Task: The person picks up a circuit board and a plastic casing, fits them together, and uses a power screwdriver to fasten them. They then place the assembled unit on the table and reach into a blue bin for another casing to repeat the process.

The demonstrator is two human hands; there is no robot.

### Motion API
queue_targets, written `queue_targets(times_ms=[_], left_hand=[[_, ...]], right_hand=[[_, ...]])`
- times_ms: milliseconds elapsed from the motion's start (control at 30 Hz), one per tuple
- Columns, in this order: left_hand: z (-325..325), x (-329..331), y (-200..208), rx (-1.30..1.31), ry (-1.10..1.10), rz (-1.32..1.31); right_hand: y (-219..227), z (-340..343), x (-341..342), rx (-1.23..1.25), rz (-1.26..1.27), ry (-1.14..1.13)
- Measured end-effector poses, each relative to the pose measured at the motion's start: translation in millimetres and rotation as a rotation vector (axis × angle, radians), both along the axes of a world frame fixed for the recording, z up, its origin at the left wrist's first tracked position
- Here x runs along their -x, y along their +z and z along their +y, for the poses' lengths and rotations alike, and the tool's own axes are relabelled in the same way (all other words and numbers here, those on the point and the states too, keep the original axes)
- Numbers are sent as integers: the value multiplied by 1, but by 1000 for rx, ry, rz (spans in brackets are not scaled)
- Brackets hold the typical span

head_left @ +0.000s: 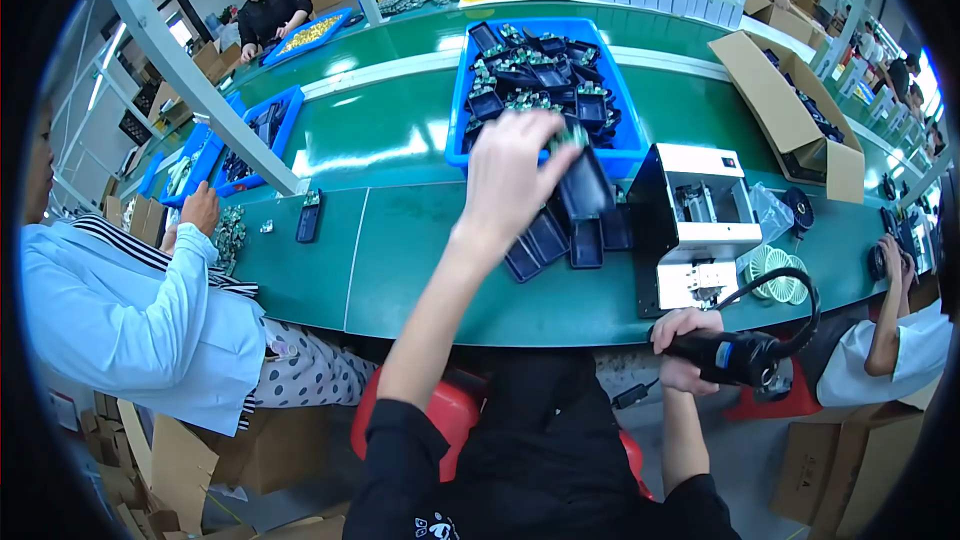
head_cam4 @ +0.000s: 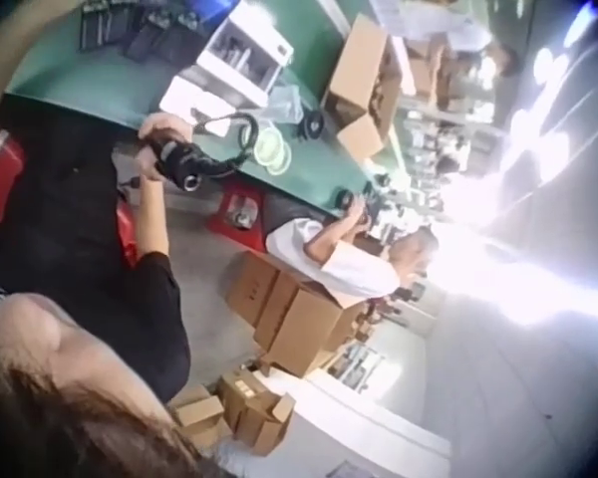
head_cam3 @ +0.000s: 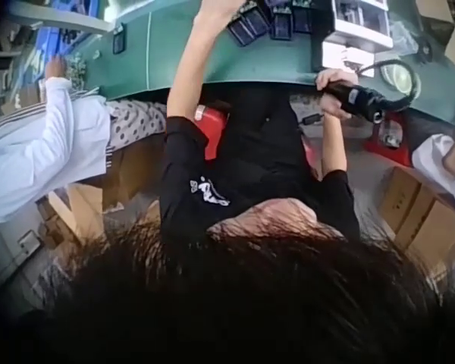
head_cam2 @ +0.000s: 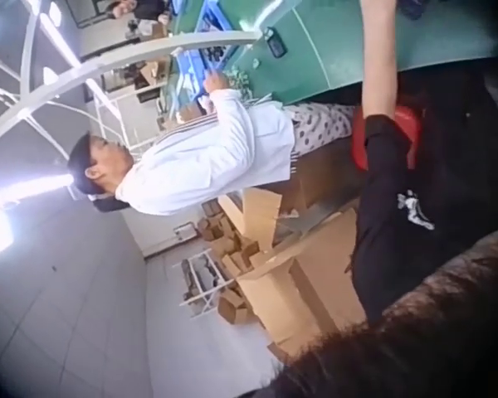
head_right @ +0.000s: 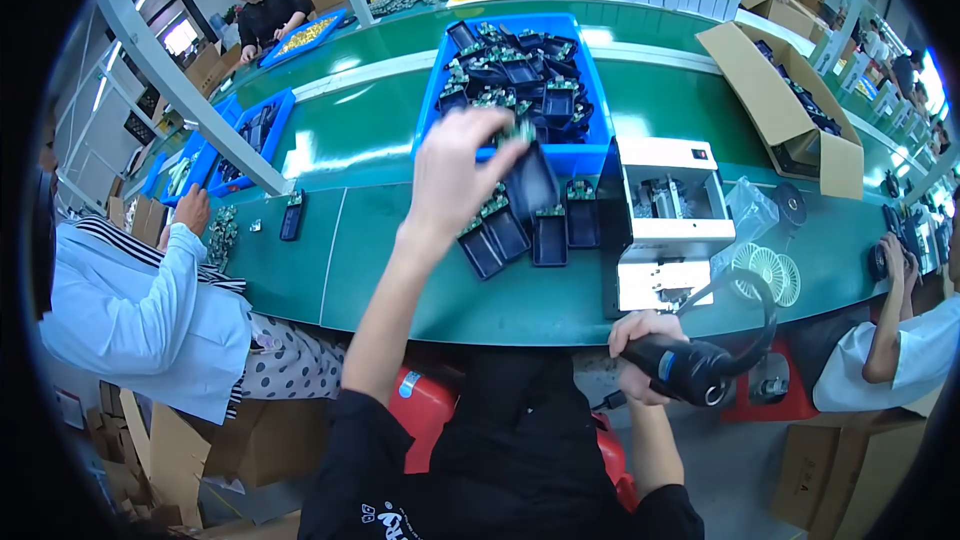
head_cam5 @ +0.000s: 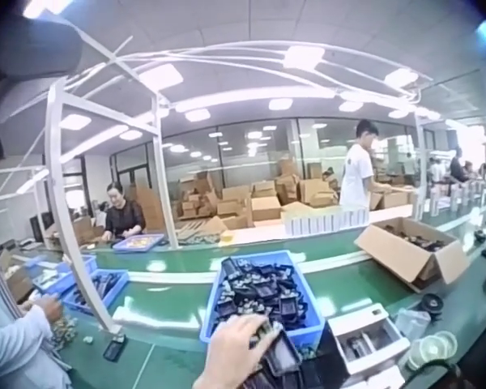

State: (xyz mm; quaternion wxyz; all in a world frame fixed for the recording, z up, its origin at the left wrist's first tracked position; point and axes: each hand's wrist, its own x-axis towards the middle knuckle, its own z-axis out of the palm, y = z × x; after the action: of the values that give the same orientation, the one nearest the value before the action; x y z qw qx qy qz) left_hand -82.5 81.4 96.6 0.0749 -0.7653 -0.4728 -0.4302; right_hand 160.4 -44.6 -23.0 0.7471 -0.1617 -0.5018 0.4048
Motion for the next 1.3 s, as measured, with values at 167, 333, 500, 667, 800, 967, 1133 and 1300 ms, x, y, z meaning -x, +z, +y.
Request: queue_targets(times_ms=[167, 333, 500, 667, 800, 967, 1133, 1300], left_hand=[[106, 7, 0, -30, 205, 250], [82, 6, 0, 44, -201, 176], [-28, 36, -12, 301, -483, 674], [-59, 54, -31, 366, -88, 1030], [-14, 38, -55, 176, -162, 1091], [21, 27, -48, 348, -391, 926], [18, 29, -48, 311, -476, 813], [-2, 51, -51, 220, -484, 640]], right_hand=[[-5, 7, 10, -70, -107, 3], [-5, 8, 4, -35, -44, 45], [-1, 6, -1, -11, 172, 47], [-6, 10, -1, -153, -37, -14], [-3, 11, -1, -179, -107, -18], [-5, 10, 2, -138, -69, 5], [-5, 10, 2, -107, -43, -18], [-5, 8, 3, -95, 34, 10]])
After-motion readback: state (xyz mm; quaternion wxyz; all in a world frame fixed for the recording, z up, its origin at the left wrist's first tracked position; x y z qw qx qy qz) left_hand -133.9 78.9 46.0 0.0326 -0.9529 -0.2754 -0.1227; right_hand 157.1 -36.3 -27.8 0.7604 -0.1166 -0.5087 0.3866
